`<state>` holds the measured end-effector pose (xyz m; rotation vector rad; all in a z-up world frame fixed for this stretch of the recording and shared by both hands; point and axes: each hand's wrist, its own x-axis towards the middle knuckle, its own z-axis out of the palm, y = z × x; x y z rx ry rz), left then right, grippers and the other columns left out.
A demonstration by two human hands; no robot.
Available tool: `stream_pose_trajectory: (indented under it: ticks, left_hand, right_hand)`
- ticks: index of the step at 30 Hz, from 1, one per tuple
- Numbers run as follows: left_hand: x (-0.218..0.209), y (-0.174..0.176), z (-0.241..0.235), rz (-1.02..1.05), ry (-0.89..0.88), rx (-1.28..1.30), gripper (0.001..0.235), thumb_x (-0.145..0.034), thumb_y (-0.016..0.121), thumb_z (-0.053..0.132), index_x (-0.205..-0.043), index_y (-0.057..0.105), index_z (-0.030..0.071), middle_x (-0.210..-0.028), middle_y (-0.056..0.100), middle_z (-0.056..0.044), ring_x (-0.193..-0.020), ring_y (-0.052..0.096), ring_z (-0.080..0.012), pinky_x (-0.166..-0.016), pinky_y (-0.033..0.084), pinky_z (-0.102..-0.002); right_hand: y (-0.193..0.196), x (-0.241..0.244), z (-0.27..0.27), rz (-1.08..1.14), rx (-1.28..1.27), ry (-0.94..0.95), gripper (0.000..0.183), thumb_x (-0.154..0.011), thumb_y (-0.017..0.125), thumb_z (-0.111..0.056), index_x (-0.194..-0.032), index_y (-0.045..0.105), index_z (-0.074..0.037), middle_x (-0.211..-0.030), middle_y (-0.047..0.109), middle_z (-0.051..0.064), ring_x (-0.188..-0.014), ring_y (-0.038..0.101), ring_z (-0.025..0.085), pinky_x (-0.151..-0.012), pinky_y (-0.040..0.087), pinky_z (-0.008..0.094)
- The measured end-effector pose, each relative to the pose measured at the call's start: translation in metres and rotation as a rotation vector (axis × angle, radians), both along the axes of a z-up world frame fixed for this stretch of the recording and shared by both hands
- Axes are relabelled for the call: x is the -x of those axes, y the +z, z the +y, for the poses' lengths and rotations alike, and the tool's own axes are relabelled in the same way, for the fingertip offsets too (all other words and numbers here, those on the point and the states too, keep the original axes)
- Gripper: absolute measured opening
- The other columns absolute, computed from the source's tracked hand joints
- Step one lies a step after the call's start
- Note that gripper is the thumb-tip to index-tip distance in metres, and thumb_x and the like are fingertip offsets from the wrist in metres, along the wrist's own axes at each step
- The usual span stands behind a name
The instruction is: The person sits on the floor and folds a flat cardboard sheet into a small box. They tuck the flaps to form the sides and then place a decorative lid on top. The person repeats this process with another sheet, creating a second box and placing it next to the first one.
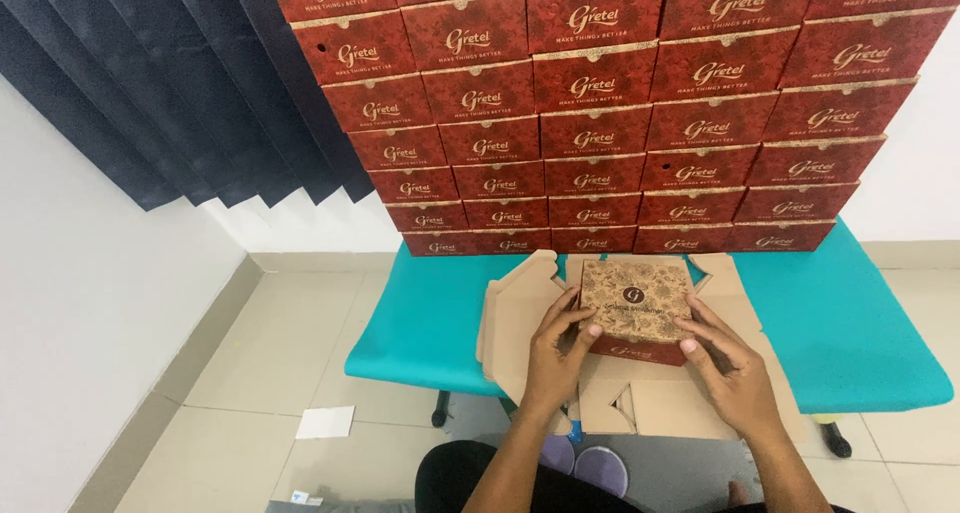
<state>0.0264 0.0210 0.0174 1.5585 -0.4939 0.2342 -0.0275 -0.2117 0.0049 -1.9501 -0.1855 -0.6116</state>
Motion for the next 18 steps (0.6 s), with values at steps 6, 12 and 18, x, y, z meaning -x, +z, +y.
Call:
stream_pose_trajectory:
  ticks: [6,12,18]
  left_hand:
    - [-0.0015,-0.0012,0.0004,-0.034,-0.015,0.011,0.033,-0.097,0.064,0.03,-0.119,0.07,0.006,-0.149,0.056,-0.014,-0.142,0.049,-0.0275,-0.117,0.042,-0.042]
    - [-0.0032,-0.0034,0.0005,-0.022,-0.022,0.007,0.032,-0.098,0.063,0.03,-0.118,0.07,0.006,-0.149,0.055,-0.013,-0.142,0.049,-0.0264,-0.117,0.043,-0.04]
    - [-0.0014,-0.0001,0.0015,-0.021,-0.008,-0.016,0.031,-0.097,0.063,0.032,-0.119,0.07,0.01,-0.149,0.055,-0.012,-0.142,0.048,-0.0259,-0.118,0.04,-0.041]
  right_hand:
    - [0.0038,0.0009,0.0025,0.046,-0.022,-0.026,0.031,-0.094,0.061,-0.018,-0.12,0.073,-0.006,-0.153,0.054,0.016,-0.141,0.052,0.023,-0.12,0.035,0.036]
    - [0.0003,-0.0007,-0.0003,0.024,-0.011,0.008,0.031,-0.095,0.06,-0.016,-0.121,0.072,-0.005,-0.155,0.052,0.016,-0.143,0.05,0.023,-0.121,0.033,0.035]
    - [0.0045,0.0011,0.0018,0.031,-0.008,-0.005,0.031,-0.094,0.061,-0.018,-0.12,0.073,-0.006,-0.154,0.053,0.016,-0.142,0.051,0.023,-0.12,0.034,0.036]
